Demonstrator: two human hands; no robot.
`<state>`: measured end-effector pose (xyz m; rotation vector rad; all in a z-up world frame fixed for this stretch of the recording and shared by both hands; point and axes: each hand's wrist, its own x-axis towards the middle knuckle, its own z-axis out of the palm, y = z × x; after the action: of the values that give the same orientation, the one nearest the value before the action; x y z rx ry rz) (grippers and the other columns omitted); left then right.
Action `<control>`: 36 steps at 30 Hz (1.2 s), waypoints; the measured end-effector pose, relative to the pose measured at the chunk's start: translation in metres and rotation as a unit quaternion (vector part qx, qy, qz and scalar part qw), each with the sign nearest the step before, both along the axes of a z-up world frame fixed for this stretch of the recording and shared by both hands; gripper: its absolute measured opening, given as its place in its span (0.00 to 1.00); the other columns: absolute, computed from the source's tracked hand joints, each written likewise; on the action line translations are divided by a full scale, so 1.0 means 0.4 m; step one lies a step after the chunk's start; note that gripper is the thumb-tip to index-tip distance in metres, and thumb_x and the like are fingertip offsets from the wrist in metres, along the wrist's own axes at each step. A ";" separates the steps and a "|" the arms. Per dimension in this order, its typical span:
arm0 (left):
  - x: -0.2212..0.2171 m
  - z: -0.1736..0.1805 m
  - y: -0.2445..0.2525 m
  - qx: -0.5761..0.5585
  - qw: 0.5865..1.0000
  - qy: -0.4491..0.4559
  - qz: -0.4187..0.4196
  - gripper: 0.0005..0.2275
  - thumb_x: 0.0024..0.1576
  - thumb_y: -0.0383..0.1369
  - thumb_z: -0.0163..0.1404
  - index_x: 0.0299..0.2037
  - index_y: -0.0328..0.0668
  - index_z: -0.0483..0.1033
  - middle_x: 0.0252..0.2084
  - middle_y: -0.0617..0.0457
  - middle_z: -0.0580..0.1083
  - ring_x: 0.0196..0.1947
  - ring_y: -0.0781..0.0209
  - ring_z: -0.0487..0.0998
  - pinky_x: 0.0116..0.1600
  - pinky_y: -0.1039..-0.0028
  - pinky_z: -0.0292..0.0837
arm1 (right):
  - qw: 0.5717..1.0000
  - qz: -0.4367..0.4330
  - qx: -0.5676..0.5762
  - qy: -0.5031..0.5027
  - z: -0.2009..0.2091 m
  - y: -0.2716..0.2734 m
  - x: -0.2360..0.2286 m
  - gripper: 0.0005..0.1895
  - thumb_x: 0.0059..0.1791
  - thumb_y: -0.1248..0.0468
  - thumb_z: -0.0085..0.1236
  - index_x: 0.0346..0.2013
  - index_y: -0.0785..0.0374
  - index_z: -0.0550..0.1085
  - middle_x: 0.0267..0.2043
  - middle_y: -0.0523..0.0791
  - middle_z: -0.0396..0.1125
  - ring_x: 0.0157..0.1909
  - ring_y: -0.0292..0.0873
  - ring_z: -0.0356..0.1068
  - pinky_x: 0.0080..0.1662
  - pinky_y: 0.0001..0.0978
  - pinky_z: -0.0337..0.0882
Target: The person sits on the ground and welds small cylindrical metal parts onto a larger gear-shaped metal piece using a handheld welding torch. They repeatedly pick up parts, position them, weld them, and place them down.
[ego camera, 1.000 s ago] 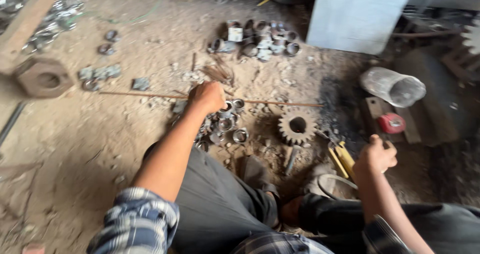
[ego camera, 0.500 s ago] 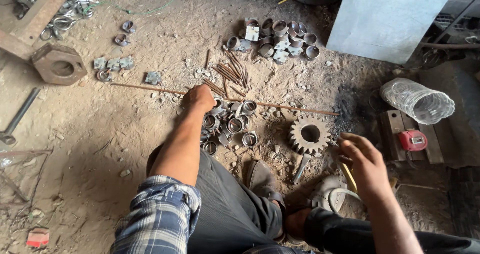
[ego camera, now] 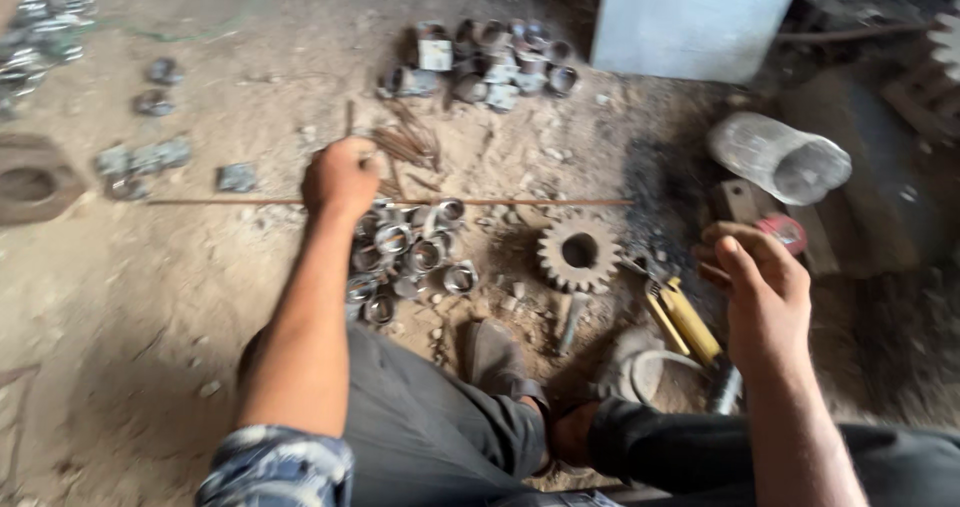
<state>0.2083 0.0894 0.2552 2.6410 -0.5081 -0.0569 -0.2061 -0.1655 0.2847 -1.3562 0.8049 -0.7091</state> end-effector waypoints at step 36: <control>-0.048 0.069 -0.059 0.037 0.995 0.068 -0.061 0.33 0.57 0.50 0.55 0.73 0.62 0.60 0.54 0.38 0.77 0.53 0.39 0.78 0.58 0.58 0.72 | 0.991 -0.029 -0.100 0.084 0.102 -0.085 -0.131 0.12 0.56 0.67 0.53 0.52 0.70 0.76 0.46 0.46 0.75 0.49 0.37 0.74 0.52 0.27 0.73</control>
<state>0.1892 0.0656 0.2829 2.6510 -0.6308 -0.2949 -0.2586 -0.1995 0.3256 -1.5943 0.9299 -0.7420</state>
